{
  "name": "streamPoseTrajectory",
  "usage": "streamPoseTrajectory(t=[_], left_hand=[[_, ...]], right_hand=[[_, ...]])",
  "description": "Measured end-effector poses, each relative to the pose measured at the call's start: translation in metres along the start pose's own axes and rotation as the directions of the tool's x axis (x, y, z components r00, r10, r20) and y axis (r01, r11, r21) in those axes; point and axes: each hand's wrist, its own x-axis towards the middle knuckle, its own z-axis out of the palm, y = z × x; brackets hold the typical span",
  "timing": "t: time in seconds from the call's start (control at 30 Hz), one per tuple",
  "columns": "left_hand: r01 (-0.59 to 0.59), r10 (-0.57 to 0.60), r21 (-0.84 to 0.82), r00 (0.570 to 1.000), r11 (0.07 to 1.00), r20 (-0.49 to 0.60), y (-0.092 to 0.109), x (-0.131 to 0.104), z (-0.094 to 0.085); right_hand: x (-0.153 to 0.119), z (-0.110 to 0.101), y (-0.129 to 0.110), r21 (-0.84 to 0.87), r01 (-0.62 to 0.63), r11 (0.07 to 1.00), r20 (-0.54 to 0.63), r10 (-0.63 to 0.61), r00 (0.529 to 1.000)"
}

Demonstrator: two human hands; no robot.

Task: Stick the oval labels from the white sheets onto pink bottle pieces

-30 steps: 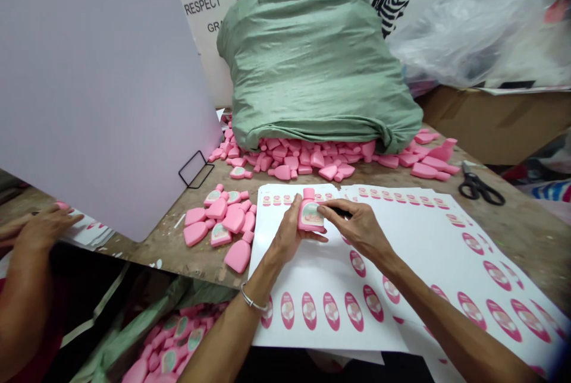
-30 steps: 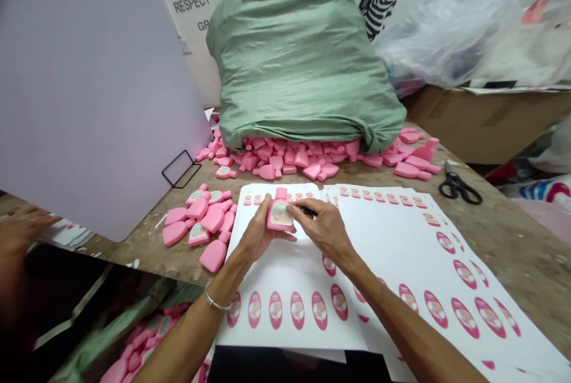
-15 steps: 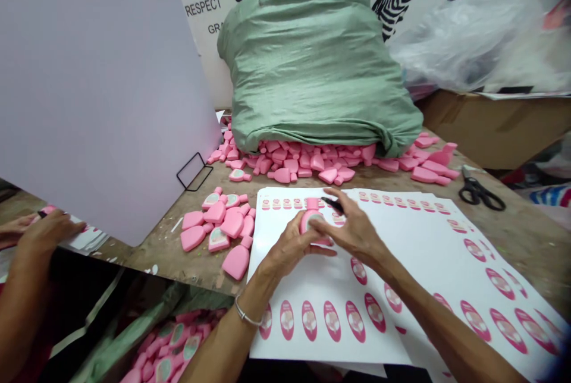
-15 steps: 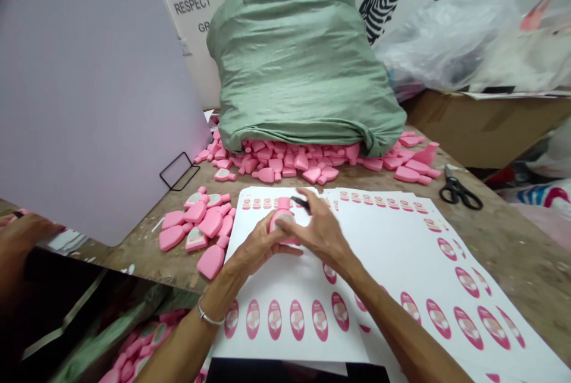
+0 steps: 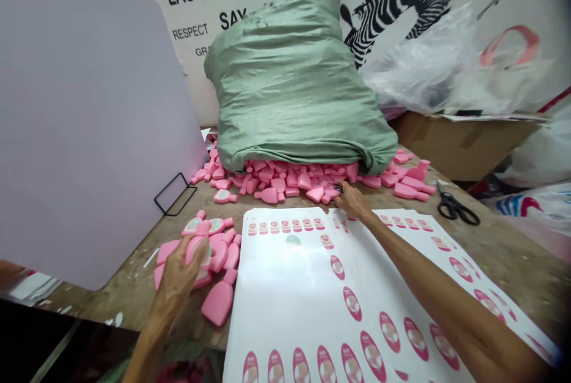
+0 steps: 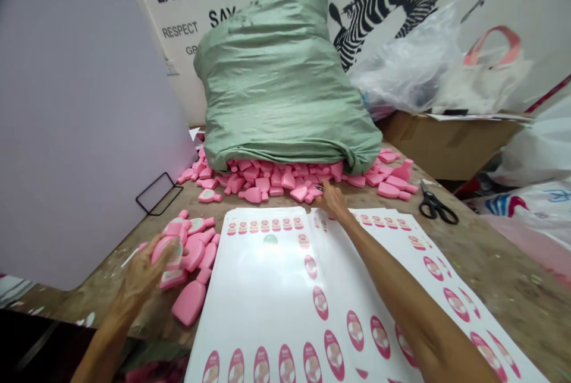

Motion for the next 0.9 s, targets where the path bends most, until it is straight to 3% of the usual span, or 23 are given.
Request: streamPoseTrajectory(t=[0.1,0.17,0.23,0.3,0.37,0.43,0.53,0.63,0.77,0.9], left_hand=[[-0.058,0.068,0.258,0.997,0.964,-0.028,-0.025,0.014,-0.007],[-0.063,0.133,0.423,0.982,0.904,-0.138,-0.033,0.014,-0.006],[-0.076,0.236,0.500,0.935,0.863,-0.265,-0.029,0.011,0.000],[-0.188,0.324,0.417,0.902,0.889,-0.284,-0.015,0.005,0.010],[-0.347,0.384,0.194,0.901,0.918,-0.202,0.007,-0.002,0.025],[-0.399,0.394,-0.028,0.914,0.917,-0.096,0.029,-0.010,0.042],[-0.347,0.370,-0.230,0.927,0.909,0.064,0.057,-0.024,0.066],[-0.329,0.380,-0.283,0.913,0.901,0.148,0.074,-0.040,0.080],[-0.332,0.401,-0.298,0.892,0.895,0.210,0.081,-0.054,0.082],[-0.253,0.334,-0.321,0.914,0.913,0.231,0.078,-0.057,0.080]], right_hand=[[0.019,0.006,0.007,-0.064,0.009,0.998,0.052,-0.006,0.999],[0.022,0.010,0.009,-0.093,0.027,0.995,0.077,-0.020,0.997],[0.019,0.012,0.011,-0.114,0.052,0.992,0.084,-0.043,0.996],[0.012,0.012,0.013,-0.128,0.073,0.989,0.080,-0.063,0.995],[0.003,0.009,0.016,-0.135,0.083,0.987,0.073,-0.074,0.995],[-0.005,0.003,0.017,-0.134,0.098,0.986,0.072,-0.089,0.993],[-0.011,-0.004,0.017,-0.118,0.167,0.979,0.096,-0.156,0.983],[-0.009,-0.003,0.012,-0.099,0.246,0.964,0.136,-0.232,0.963],[-0.005,0.005,0.005,-0.100,0.272,0.957,0.172,-0.252,0.952],[-0.006,0.008,-0.001,-0.101,0.258,0.961,0.166,-0.240,0.957]])
